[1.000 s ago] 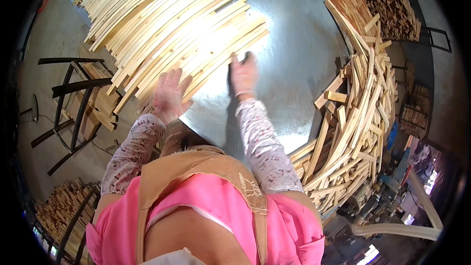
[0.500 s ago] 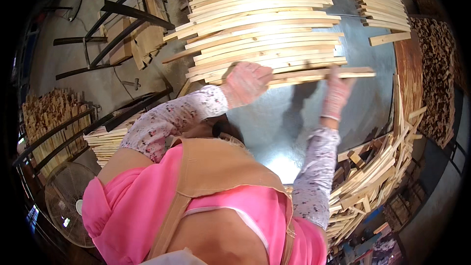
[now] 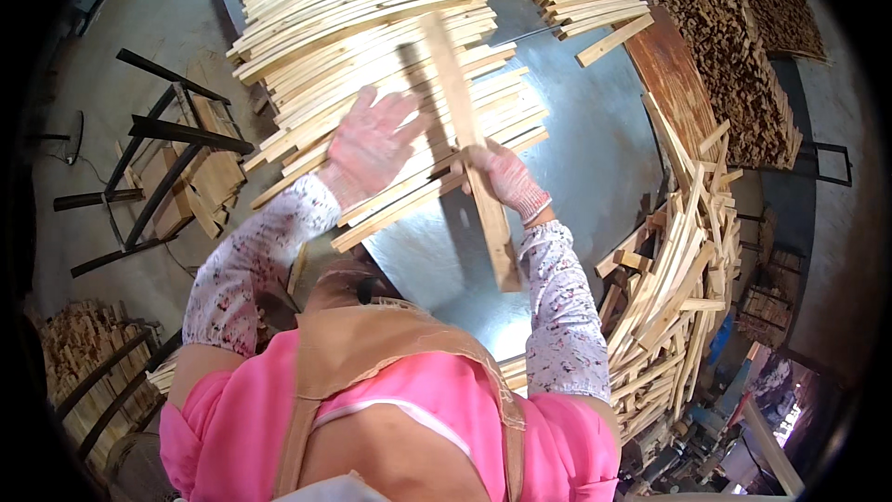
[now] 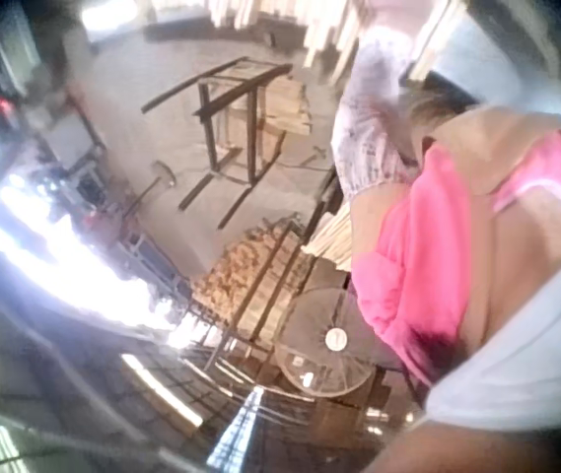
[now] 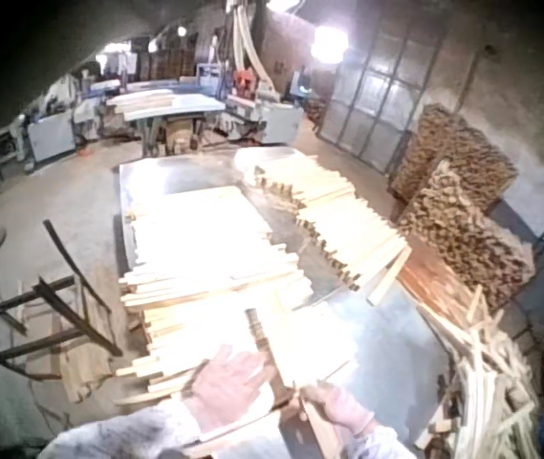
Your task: The person sorts thin wooden strips on a metal table, picking them up from a disorganized pile and arranging them into neat stacks. The person repeatedly gathers strips, aligns them, and places them into organized piles on the left side of the table.
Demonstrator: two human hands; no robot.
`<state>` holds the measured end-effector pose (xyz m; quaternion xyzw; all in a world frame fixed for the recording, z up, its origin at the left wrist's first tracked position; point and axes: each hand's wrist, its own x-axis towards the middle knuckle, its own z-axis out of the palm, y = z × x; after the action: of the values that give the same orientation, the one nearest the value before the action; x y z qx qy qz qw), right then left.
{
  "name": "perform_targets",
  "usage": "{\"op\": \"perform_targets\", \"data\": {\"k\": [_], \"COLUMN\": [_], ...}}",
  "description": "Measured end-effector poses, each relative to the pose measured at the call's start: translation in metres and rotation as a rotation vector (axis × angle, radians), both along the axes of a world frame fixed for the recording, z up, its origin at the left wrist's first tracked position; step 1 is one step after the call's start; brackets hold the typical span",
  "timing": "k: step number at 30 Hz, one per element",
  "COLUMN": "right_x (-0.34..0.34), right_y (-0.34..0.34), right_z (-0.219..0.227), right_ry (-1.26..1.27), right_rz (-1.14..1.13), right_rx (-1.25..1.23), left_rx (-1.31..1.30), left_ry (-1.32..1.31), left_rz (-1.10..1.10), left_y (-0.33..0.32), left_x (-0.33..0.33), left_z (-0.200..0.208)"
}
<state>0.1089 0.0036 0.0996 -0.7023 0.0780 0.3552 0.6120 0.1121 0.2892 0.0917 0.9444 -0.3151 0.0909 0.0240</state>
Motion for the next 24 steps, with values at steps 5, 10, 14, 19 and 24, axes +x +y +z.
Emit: {"op": "perform_targets", "data": {"k": [5, 10, 14, 19, 24], "right_x": [-0.021, -0.121, -0.262, -0.451, -0.514], "right_y": [0.031, -0.007, -0.07, -0.147, -0.238], "right_z": [0.042, 0.03, -0.005, -0.01, -0.034], "right_ry": [-0.625, -0.652, -0.244, 0.093, 0.077], "right_rz": [0.367, -0.362, -0.432, -0.991, -0.858], "right_rx": [-0.757, -0.826, -1.088, -1.316, -1.638], "left_rx": [0.566, 0.288, 0.38, 0.16, -0.137], "left_ry": [0.388, -0.187, 0.123, -0.16, 0.303], "left_rz": [-0.346, 0.21, 0.44, 0.372, 0.229], "left_y": [-0.031, 0.09, 0.147, 0.119, -0.136], "left_x": [0.054, 0.131, 0.156, 0.134, 0.015], "left_z": [0.06, -0.106, -0.082, -0.069, 0.01]}}
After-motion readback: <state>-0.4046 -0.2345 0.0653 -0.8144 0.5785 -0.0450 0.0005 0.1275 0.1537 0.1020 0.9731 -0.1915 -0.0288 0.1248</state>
